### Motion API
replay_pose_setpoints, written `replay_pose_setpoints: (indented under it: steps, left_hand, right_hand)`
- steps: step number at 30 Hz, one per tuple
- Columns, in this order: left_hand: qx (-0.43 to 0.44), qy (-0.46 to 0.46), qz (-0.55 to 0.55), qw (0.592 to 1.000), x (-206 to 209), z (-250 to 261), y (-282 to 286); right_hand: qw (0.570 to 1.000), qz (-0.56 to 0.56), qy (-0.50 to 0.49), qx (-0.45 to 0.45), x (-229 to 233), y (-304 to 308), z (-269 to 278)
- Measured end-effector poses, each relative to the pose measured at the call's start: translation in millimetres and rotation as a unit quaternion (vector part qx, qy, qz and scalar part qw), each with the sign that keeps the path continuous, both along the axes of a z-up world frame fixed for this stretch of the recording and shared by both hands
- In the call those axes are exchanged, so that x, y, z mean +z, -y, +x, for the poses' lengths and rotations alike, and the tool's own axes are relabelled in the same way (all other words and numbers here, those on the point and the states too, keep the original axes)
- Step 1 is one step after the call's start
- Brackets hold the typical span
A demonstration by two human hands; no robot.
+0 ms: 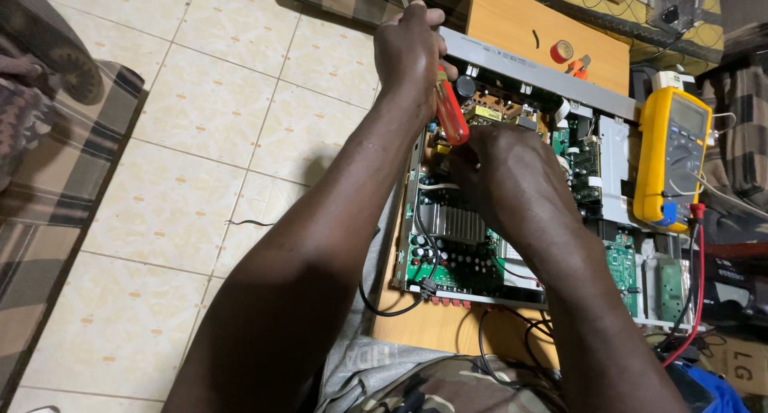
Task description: Repairing an electronic device by testing components with a multimeter and using a screwdriver
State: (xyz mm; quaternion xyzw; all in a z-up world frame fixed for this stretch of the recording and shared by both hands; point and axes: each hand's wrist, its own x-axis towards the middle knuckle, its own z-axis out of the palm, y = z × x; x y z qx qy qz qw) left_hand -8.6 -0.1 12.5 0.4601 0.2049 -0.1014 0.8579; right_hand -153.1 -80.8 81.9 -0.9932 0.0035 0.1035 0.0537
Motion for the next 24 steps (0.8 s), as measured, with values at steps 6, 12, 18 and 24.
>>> replay_pose_setpoints:
  steps: [6, 12, 18, 24]
  left_hand:
    - [0.012, 0.014, -0.032, 0.999, -12, 6, 7]
    - [0.019, 0.011, -0.03, 0.999, -15, 10, 10]
    - [0.012, 0.019, -0.02, 1.0, -13, 8, 9]
    - [0.026, 0.025, -0.031, 0.999, -15, 11, 8]
  right_hand:
    - [1.0, 0.005, -0.006, -0.003, 8, -4, 0]
    - [0.998, 0.009, -0.039, -0.044, 18, -14, -1]
    - [1.0, -0.016, -0.001, -0.026, -1, -5, 1]
    - [0.997, 0.057, 0.043, -0.013, -11, 3, -6]
